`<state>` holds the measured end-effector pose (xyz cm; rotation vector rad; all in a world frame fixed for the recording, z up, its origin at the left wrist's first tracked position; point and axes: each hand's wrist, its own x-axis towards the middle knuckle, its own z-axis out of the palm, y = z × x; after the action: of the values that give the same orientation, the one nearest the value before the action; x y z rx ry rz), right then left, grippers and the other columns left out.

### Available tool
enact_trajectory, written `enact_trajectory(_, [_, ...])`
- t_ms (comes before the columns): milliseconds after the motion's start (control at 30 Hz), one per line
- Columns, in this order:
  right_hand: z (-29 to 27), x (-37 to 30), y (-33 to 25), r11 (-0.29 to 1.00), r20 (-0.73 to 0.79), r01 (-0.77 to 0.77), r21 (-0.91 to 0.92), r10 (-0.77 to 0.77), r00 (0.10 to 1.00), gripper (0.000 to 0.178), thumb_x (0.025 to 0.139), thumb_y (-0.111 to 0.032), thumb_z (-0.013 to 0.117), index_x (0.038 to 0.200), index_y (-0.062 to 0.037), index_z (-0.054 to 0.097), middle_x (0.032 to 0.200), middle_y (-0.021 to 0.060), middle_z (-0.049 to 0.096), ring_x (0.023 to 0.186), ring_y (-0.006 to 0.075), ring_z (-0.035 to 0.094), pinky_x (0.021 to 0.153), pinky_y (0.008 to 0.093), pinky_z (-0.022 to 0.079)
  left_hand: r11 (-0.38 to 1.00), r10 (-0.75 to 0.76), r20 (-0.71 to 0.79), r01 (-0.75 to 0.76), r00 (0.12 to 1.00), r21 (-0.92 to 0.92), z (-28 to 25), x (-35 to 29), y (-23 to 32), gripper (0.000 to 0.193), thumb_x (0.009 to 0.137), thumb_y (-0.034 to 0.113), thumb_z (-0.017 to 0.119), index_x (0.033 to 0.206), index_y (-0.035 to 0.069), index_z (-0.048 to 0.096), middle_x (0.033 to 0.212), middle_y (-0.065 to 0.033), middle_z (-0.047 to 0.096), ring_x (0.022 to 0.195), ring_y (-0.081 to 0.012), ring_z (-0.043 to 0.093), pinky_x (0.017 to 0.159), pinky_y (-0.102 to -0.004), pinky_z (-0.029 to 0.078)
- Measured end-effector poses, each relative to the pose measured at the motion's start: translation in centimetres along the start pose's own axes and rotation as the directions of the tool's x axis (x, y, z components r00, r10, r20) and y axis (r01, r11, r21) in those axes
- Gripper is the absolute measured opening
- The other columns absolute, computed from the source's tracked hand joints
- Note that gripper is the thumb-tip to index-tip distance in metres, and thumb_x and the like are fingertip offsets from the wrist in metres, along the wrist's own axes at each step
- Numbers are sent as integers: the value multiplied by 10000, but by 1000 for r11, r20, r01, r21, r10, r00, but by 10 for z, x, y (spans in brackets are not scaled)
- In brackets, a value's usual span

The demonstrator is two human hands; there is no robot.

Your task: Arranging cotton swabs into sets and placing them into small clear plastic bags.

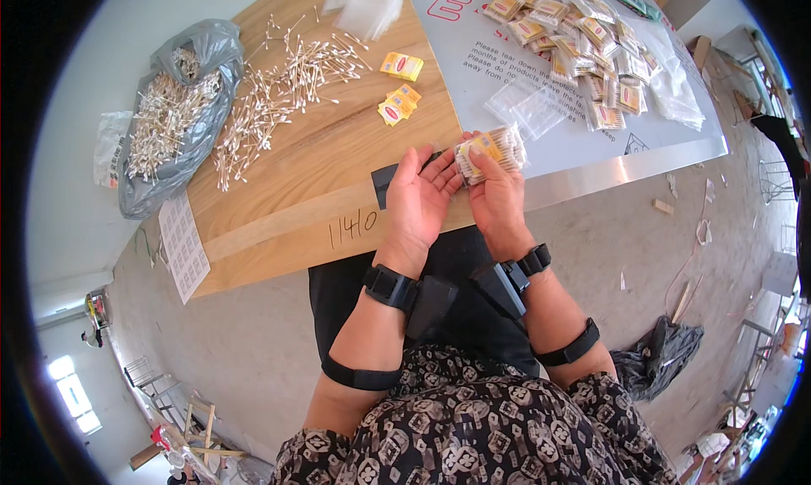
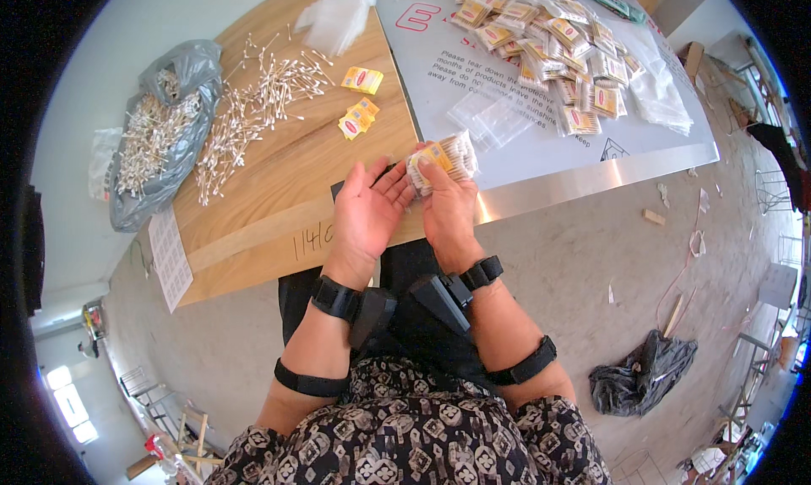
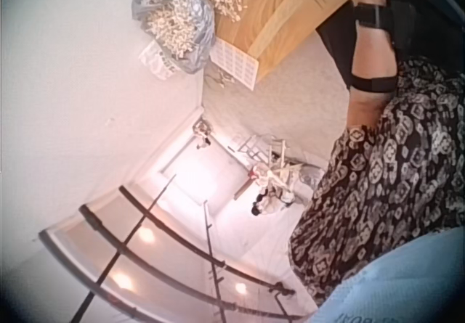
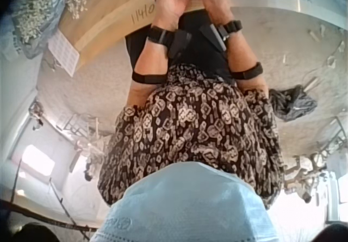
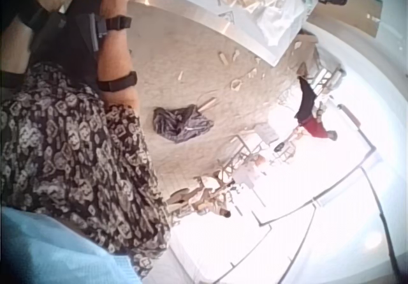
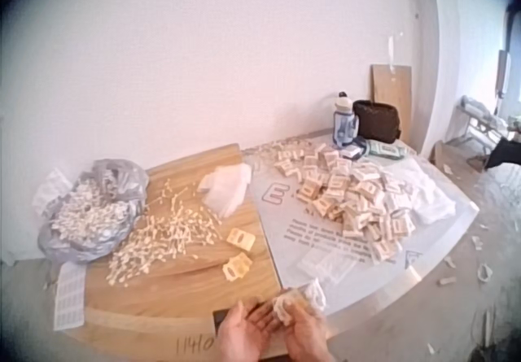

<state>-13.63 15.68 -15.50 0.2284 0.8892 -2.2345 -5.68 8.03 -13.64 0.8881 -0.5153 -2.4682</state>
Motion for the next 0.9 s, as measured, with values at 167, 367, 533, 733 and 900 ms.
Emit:
enact_trajectory(167, [-2,2,0,999,-2,10,38,-10,1000,278,847,24,605,1125,13,596,1118,102,645,1001,198,620,844,304,497,998,-38,-92,42,995,41,6,1,4,492,1000,402,413,1263,-13,391,1244,-230,492,1135,-308,499,1009,-423,396])
enact_trajectory(367, [-1,5,-2,1000,10,-1,2,1,1000,292,854,-5,606,1141,32,572,1103,108,642,996,201,618,846,308,497,989,5,148,-27,989,145,1,7,-2,443,1018,355,379,1255,-19,406,1233,-217,514,1133,-281,508,1012,-413,397])
enact_trajectory(533, [2,5,-6,998,-35,-42,45,43,998,284,881,-63,615,1142,42,571,1093,119,640,985,206,619,851,307,499,994,73,86,-79,994,77,1,1,-12,415,1019,313,389,1262,-23,409,1221,-216,531,1121,-282,525,1024,-417,401])
enact_trajectory(733, [3,2,-4,999,-66,-8,36,10,998,274,898,-111,623,1123,41,588,1077,123,643,971,205,623,838,309,505,991,117,-23,-118,993,-68,6,-7,-18,393,1018,281,397,1265,-25,408,1254,-236,524,1153,-283,520,1026,-406,413])
enact_trajectory(900, [5,2,-3,1000,-71,-6,10,6,997,241,896,-111,619,1091,30,612,1051,100,652,934,186,629,809,297,509,989,141,-13,-141,990,-40,9,-5,-21,379,1022,265,381,1282,-9,414,1309,-247,497,1158,-266,523,1029,-380,413])
